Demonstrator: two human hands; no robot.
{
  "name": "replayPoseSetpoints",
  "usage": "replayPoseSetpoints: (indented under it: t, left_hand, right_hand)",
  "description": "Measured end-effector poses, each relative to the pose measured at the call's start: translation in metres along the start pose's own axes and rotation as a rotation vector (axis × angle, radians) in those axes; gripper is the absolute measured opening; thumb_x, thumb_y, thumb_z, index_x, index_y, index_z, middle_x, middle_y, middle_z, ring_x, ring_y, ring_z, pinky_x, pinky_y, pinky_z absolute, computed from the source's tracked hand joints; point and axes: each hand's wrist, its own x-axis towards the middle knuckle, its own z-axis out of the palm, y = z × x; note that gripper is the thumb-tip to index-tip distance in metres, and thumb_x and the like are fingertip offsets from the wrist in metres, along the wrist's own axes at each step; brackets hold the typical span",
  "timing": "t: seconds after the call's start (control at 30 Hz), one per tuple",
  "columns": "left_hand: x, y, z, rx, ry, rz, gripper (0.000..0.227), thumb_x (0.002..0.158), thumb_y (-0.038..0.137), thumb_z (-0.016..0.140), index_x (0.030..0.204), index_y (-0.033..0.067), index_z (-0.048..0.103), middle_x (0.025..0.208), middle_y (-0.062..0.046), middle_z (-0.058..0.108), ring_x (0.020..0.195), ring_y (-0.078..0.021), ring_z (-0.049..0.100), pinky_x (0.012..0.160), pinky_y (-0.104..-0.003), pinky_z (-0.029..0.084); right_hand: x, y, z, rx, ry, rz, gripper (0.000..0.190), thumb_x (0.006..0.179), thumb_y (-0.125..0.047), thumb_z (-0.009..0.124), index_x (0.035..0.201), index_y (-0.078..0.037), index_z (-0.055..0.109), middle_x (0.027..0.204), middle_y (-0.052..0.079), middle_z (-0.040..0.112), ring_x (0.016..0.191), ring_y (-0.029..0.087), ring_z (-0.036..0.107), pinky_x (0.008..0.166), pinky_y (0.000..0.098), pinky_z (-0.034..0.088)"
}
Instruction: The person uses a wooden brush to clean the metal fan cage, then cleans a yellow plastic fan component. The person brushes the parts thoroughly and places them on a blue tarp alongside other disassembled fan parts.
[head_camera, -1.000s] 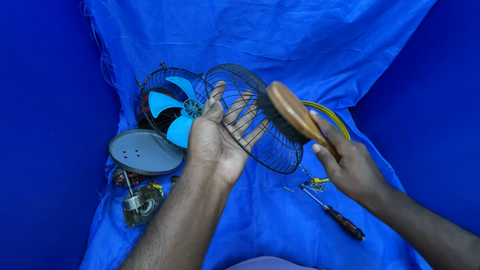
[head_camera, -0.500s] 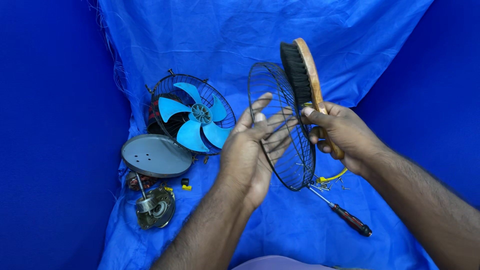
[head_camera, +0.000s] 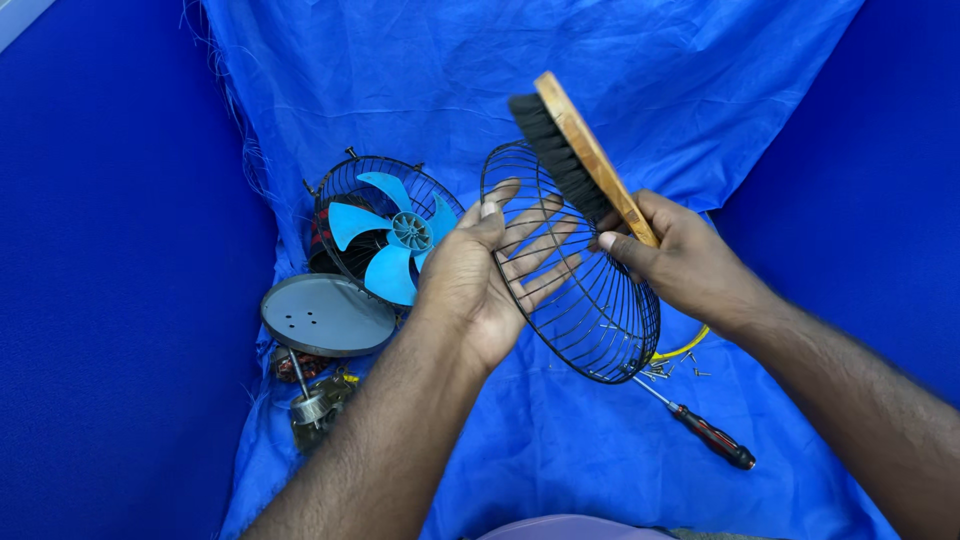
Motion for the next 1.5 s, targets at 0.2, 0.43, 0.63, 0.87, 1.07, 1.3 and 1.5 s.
replayPoseSetpoints:
  t: [0.2, 0.43, 0.63, 0.87, 1.07, 1.3, 1.5]
  left_hand:
    - [-0.003, -0.012, 0.007, -0.076, 0.152, 0.081, 0.042, 0.104, 0.032, 0.03, 0.141, 0.0221, 0.046, 0.141, -0.015, 0.059, 0.128, -0.0316, 0.06, 0.099, -0.054, 0.054]
    - [0.008, -0.025, 0.012, -0.054, 0.325, 0.13, 0.035, 0.106, 0.033, 0.032, 0.136, 0.025, 0.049, 0.137, -0.009, 0.059, 0.122, -0.0274, 0.059, 0.1, -0.053, 0.049]
    - [0.019, -0.038, 0.005, -0.236, 0.203, 0.32, 0.038, 0.108, 0.026, 0.032, 0.14, 0.0166, 0.051, 0.133, -0.019, 0.063, 0.122, -0.0335, 0.063, 0.103, -0.055, 0.053]
    - [-0.006, -0.044, 0.028, -0.172, 0.331, 0.255, 0.039, 0.104, 0.032, 0.03, 0.139, 0.0238, 0.047, 0.141, -0.012, 0.056, 0.13, -0.03, 0.057, 0.104, -0.062, 0.048]
    - [-0.001, -0.055, 0.023, -0.161, 0.385, 0.265, 0.041, 0.106, 0.037, 0.033, 0.144, 0.0258, 0.044, 0.144, -0.011, 0.055, 0.131, -0.0297, 0.054, 0.106, -0.063, 0.043]
    - [0.008, -0.058, 0.02, -0.222, 0.341, 0.366, 0.043, 0.106, 0.031, 0.035, 0.145, 0.022, 0.049, 0.142, -0.011, 0.061, 0.129, -0.0298, 0.059, 0.108, -0.058, 0.046]
    - [-0.009, -0.059, 0.053, -0.157, 0.332, 0.274, 0.042, 0.104, 0.032, 0.029, 0.141, 0.0259, 0.047, 0.143, -0.011, 0.056, 0.128, -0.0275, 0.057, 0.106, -0.061, 0.046]
  right_hand:
    - [-0.018, 0.031, -0.017, -0.126, 0.151, 0.076, 0.047, 0.095, -0.024, 0.069, 0.139, -0.011, 0.059, 0.081, 0.003, 0.067, 0.071, 0.01, 0.057, 0.063, 0.0292, 0.046]
    - [-0.076, 0.009, -0.005, -0.143, 0.127, -0.449, 0.053, 0.108, -0.015, 0.055, 0.158, -0.004, 0.041, 0.129, 0.016, 0.062, 0.114, 0.018, 0.058, 0.093, 0.0418, 0.048]
    - [-0.101, 0.004, -0.006, -0.196, 0.041, -0.565, 0.057, 0.104, -0.023, 0.058, 0.158, -0.013, 0.043, 0.117, 0.015, 0.071, 0.097, 0.014, 0.067, 0.075, 0.0333, 0.055]
    - [-0.052, 0.029, -0.026, -0.188, 0.033, 0.082, 0.059, 0.101, -0.029, 0.062, 0.157, -0.034, 0.046, 0.07, 0.009, 0.058, 0.064, 0.015, 0.052, 0.061, 0.0354, 0.05]
    - [-0.074, 0.019, -0.027, -0.259, 0.047, 0.034, 0.058, 0.098, -0.03, 0.067, 0.153, -0.033, 0.048, 0.076, 0.004, 0.068, 0.062, 0.014, 0.057, 0.06, 0.0327, 0.052]
    - [-0.095, 0.037, -0.027, -0.372, 0.013, -0.194, 0.058, 0.101, -0.03, 0.066, 0.156, -0.03, 0.046, 0.086, 0.011, 0.067, 0.074, 0.017, 0.064, 0.067, 0.0325, 0.055]
    - [-0.041, 0.045, -0.042, -0.105, 0.017, 0.127, 0.06, 0.101, -0.03, 0.064, 0.159, -0.033, 0.047, 0.074, 0.009, 0.057, 0.067, 0.017, 0.053, 0.064, 0.0366, 0.05]
